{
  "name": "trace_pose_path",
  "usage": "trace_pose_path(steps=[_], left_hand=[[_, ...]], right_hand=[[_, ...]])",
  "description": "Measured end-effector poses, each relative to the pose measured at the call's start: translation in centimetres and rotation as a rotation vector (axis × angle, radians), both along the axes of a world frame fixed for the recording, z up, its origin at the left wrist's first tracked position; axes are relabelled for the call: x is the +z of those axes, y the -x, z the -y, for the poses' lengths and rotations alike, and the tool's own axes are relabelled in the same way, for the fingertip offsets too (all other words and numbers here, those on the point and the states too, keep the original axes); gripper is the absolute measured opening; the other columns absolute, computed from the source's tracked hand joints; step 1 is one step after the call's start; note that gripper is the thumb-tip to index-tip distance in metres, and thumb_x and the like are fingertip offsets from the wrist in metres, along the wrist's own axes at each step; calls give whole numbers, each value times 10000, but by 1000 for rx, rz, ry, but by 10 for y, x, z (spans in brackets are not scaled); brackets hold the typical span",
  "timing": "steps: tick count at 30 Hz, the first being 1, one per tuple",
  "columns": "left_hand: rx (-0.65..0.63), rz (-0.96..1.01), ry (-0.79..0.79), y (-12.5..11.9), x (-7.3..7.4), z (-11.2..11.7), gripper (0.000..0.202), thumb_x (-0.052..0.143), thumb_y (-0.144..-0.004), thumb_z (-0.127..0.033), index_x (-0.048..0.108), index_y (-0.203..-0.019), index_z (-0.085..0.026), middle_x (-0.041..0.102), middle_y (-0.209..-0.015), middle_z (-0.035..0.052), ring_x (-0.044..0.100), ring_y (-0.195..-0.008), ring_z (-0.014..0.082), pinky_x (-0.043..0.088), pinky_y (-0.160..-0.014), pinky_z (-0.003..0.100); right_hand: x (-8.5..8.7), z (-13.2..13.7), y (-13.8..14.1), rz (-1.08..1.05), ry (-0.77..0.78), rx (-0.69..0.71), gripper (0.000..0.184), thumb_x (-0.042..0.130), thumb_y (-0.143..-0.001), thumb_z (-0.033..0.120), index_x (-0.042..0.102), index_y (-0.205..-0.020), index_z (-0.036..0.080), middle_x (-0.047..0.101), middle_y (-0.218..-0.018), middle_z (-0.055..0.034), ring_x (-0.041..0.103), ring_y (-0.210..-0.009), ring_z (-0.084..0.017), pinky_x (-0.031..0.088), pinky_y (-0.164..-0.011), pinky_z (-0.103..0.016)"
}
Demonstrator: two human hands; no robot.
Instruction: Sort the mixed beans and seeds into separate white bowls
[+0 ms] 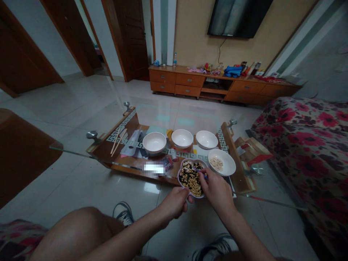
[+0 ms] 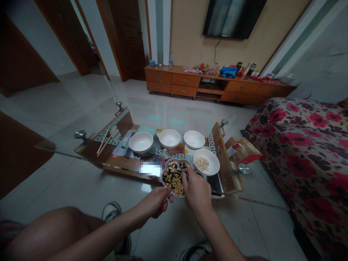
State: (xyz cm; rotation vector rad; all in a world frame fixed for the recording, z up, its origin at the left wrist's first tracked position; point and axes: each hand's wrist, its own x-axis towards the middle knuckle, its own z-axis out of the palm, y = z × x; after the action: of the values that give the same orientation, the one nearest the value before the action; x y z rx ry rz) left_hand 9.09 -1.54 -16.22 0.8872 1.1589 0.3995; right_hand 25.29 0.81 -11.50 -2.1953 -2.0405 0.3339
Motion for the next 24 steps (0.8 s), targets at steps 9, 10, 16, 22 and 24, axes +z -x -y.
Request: trace_pose_path(steps=[9,10,16,22,24], left_hand=[[4,15,10,2,1,1,480,287,-922,-585,532,-799,-191,409,-447,-58,237,-327,77,160,-391,213],[5,19,6,2,0,1,488,294,-918,-599,535,-801,-190,411,-447,-58,239,-325,76,158,-389,212],[14,34,2,2,-7,2,534,320,-885,-676,533,-794,-195,421,-445,-63,244,-312,73,156,-383,207],[11,15,16,1,-6,-1,513,316,-896,-651,530,-786,-198,408,-427,-66,231,-305,75,155,-376,208],[6,8,9,0,-4,-1,522,308,-890,-659,527,-776,-200,402,-421,-65,229,-302,77,155,-373,210]], right_hand=[[1,1,-1,-13,-42,14,298,398,-984,371,661,-1033,242,747,-862,-43,702,-769,-194,373,-583,-249],[1,1,-1,-14,-44,14,299,398,-983,372,661,-1033,239,747,-861,-45,702,-769,-194,373,-582,-248],[0,1,-1,-24,-83,-6,283,422,-977,385,660,-1038,245,746,-857,-43,696,-769,-194,373,-578,-246],[0,1,0,-15,-32,-48,273,446,-966,397,663,-1027,243,747,-864,-50,702,-779,-201,377,-584,-253],[-1,1,1,-6,-15,-51,283,438,-969,403,666,-1034,248,748,-871,-51,704,-770,-199,384,-585,-254]])
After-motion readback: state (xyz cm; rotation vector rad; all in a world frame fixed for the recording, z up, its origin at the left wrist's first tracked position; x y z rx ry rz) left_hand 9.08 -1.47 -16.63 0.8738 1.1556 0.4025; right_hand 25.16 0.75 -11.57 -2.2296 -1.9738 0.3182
